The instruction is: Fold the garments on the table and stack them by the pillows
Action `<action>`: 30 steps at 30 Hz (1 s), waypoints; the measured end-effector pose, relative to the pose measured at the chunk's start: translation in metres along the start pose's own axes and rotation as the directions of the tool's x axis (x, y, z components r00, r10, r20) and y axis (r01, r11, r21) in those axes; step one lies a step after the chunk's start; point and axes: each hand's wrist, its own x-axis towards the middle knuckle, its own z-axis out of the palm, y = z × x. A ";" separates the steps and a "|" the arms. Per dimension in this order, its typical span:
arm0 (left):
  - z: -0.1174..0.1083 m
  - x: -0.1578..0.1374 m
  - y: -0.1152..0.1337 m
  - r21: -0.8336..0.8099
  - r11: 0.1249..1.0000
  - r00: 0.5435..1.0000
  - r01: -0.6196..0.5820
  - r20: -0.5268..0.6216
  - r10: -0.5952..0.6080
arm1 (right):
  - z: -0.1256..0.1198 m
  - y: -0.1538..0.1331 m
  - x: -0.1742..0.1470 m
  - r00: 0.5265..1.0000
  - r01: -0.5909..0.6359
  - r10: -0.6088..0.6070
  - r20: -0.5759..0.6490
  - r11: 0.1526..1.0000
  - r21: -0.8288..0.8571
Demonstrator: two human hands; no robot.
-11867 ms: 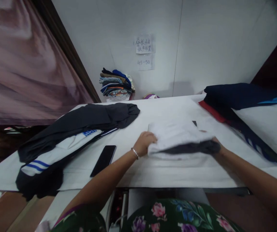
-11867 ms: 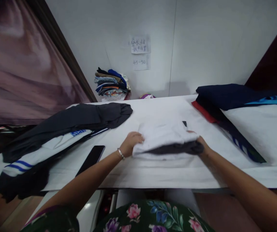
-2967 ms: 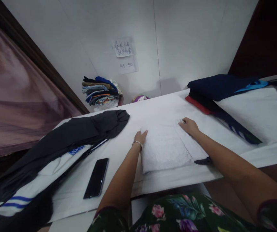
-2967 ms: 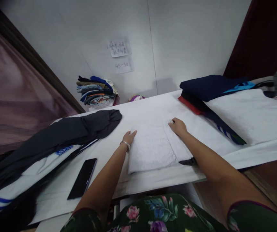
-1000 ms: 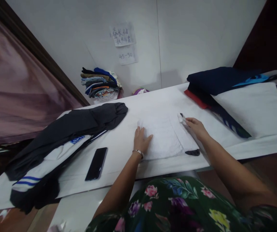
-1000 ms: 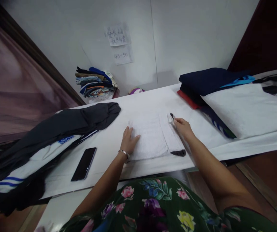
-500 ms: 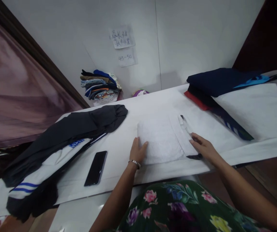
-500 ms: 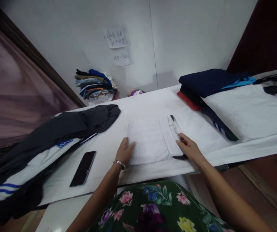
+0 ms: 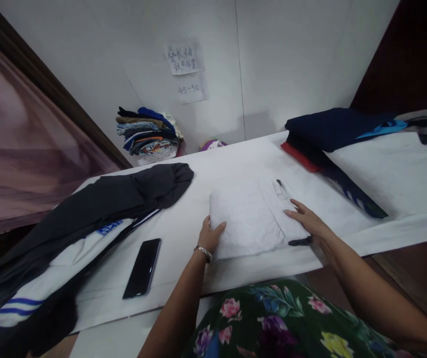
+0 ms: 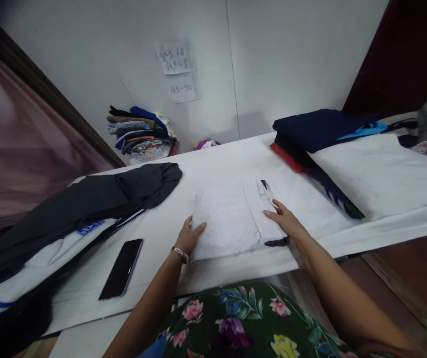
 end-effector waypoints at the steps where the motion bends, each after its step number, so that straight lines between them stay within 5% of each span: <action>1: -0.001 0.002 -0.001 -0.009 1.000 1.000 0.017 0.003 -0.017 | 0.000 -0.002 0.001 1.000 -0.020 0.020 0.004 0.999 0.029; 8: 0.000 0.006 0.010 -0.134 0.991 0.998 0.008 -0.054 -0.015 | 0.001 -0.012 0.017 0.966 -0.034 0.010 0.258 0.995 0.089; 13: 0.002 0.005 0.049 -0.202 0.974 0.988 -0.106 -0.136 0.080 | -0.006 -0.044 0.039 0.974 0.136 -0.147 0.173 0.988 0.073; 19: 0.023 0.045 0.086 -0.255 0.944 0.972 -0.210 -0.158 0.174 | -0.021 -0.078 0.079 0.927 0.350 -0.346 0.143 0.937 0.004; 25: 0.052 0.071 0.066 -0.121 0.992 0.997 -0.046 -0.074 0.037 | -0.023 -0.046 0.100 0.994 0.088 -0.099 -0.043 0.974 -0.209; 30: 0.049 0.069 0.044 0.009 0.991 0.987 -0.130 -0.091 0.130 | -0.033 -0.022 0.086 0.972 0.195 -0.212 -0.097 0.967 -0.163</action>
